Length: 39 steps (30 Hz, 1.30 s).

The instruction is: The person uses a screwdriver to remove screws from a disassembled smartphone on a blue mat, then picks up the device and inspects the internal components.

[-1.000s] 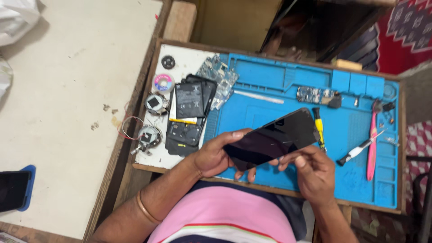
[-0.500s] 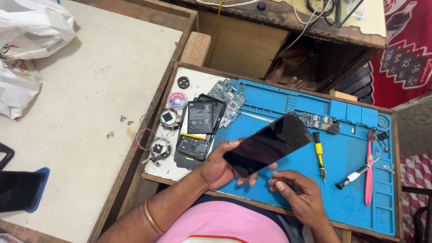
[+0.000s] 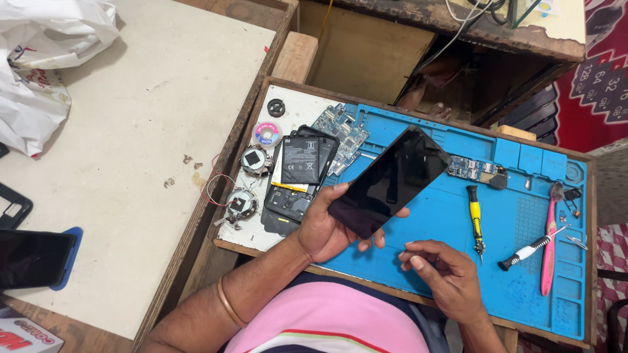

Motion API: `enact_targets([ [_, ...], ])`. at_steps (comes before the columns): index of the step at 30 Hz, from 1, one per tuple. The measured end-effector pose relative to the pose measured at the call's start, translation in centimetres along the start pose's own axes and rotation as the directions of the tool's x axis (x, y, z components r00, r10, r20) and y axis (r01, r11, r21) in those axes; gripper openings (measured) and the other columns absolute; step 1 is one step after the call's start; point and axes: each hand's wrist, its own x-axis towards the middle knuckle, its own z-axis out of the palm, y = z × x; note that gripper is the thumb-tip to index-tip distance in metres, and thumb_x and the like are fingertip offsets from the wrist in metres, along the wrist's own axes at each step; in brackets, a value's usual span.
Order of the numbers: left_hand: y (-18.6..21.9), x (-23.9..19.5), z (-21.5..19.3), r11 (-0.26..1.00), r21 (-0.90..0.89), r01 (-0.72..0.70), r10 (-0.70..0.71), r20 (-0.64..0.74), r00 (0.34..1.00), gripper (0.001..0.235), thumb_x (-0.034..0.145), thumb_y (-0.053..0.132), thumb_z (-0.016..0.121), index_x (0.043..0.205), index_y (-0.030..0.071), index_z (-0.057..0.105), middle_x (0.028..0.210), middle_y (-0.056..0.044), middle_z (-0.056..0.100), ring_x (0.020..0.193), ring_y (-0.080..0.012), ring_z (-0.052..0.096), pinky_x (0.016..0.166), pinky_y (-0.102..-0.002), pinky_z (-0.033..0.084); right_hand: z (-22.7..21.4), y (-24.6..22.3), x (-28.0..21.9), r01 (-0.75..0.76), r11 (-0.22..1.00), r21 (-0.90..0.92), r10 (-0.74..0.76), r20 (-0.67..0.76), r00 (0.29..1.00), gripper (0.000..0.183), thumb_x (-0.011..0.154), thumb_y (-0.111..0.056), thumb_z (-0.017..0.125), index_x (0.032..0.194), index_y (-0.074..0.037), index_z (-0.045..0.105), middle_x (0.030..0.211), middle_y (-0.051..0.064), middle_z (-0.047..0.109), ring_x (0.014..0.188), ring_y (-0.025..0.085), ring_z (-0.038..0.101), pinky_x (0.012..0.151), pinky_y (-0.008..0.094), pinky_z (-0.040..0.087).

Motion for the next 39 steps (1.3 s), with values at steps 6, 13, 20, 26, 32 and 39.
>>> enact_targets([
  [6, 0.2, 0.0, 0.3, 1.0, -0.002, -0.029, 0.029, 0.028, 0.999, 0.076, 0.107, 0.054, 0.042, 0.161, 0.0, 0.04, 0.144, -0.029, 0.06, 0.094, -0.0282, 0.073, 0.068, -0.032, 0.056, -0.1, 0.2, -0.1, -0.004, 1.0, 0.019, 0.004, -0.001, 1.0, 0.025, 0.097, -0.006, 0.065, 0.118, 0.006, 0.07, 0.098, 0.017, 0.079, 0.088, 0.021, 0.076, 0.079, 0.034, 0.062],
  [13, -0.7, 0.3, 0.2, 0.934, 0.35, -0.075, 0.089, -0.023, 0.996, 0.068, 0.097, 0.037, 0.07, 0.151, 0.005, 0.044, 0.142, -0.02, 0.061, 0.101, -0.0219, 0.074, 0.073, -0.029, 0.06, -0.1, 0.2, -0.1, -0.005, 0.999, 0.047, 0.006, -0.021, 1.0, 0.026, 0.097, -0.007, 0.066, 0.12, 0.005, 0.07, 0.099, 0.016, 0.078, 0.088, 0.022, 0.075, 0.078, 0.034, 0.062],
  [20, -1.7, -0.2, 1.5, 0.615, 0.787, -0.047, 0.153, -0.06, 0.986, 0.078, 0.084, 0.029, 0.087, 0.152, 0.009, 0.053, 0.118, -0.01, 0.071, 0.097, -0.0098, 0.068, 0.077, -0.02, 0.056, -0.3, 0.5, -0.1, 0.013, 0.997, 0.074, -0.012, -0.008, 1.0, 0.028, 0.099, -0.011, 0.064, 0.121, 0.006, 0.068, 0.1, 0.017, 0.079, 0.089, 0.022, 0.076, 0.079, 0.034, 0.063],
  [26, -1.3, 0.0, 2.8, 0.427, 0.904, -0.002, 0.194, -0.089, 0.977, 0.082, 0.074, 0.039, 0.088, 0.145, 0.014, 0.056, 0.133, -0.007, 0.063, 0.108, -0.0154, 0.071, 0.085, -0.029, 0.063, -0.6, 1.2, -0.4, 0.042, 0.998, 0.048, -0.04, -0.046, 0.998, 0.027, 0.101, -0.014, 0.064, 0.118, 0.006, 0.066, 0.099, 0.016, 0.078, 0.09, 0.021, 0.076, 0.081, 0.033, 0.063],
  [32, -1.8, 0.1, 2.7, 0.141, 0.985, -0.104, 0.272, 0.062, 0.96, 0.083, 0.074, 0.041, 0.091, 0.144, 0.013, 0.057, 0.138, -0.011, 0.064, 0.123, -0.0263, 0.069, 0.102, -0.037, 0.058, -0.6, 1.1, -0.6, 0.012, 1.0, -0.014, -0.014, -0.145, 0.989, 0.021, 0.101, -0.013, 0.066, 0.111, 0.005, 0.07, 0.093, 0.014, 0.078, 0.083, 0.016, 0.07, 0.074, 0.028, 0.055],
  [39, -1.9, 0.3, 2.4, 0.068, 0.99, -0.126, 0.302, 0.1, 0.948, 0.081, 0.076, 0.04, 0.091, 0.145, 0.014, 0.057, 0.143, -0.014, 0.059, 0.129, -0.0302, 0.066, 0.107, -0.039, 0.056, 0.1, -0.1, 0.2, 0.021, 0.999, 0.03, -0.016, -0.177, 0.984, 0.019, 0.102, -0.013, 0.065, 0.107, 0.005, 0.07, 0.094, 0.013, 0.076, 0.087, 0.016, 0.072, 0.08, 0.03, 0.059],
])
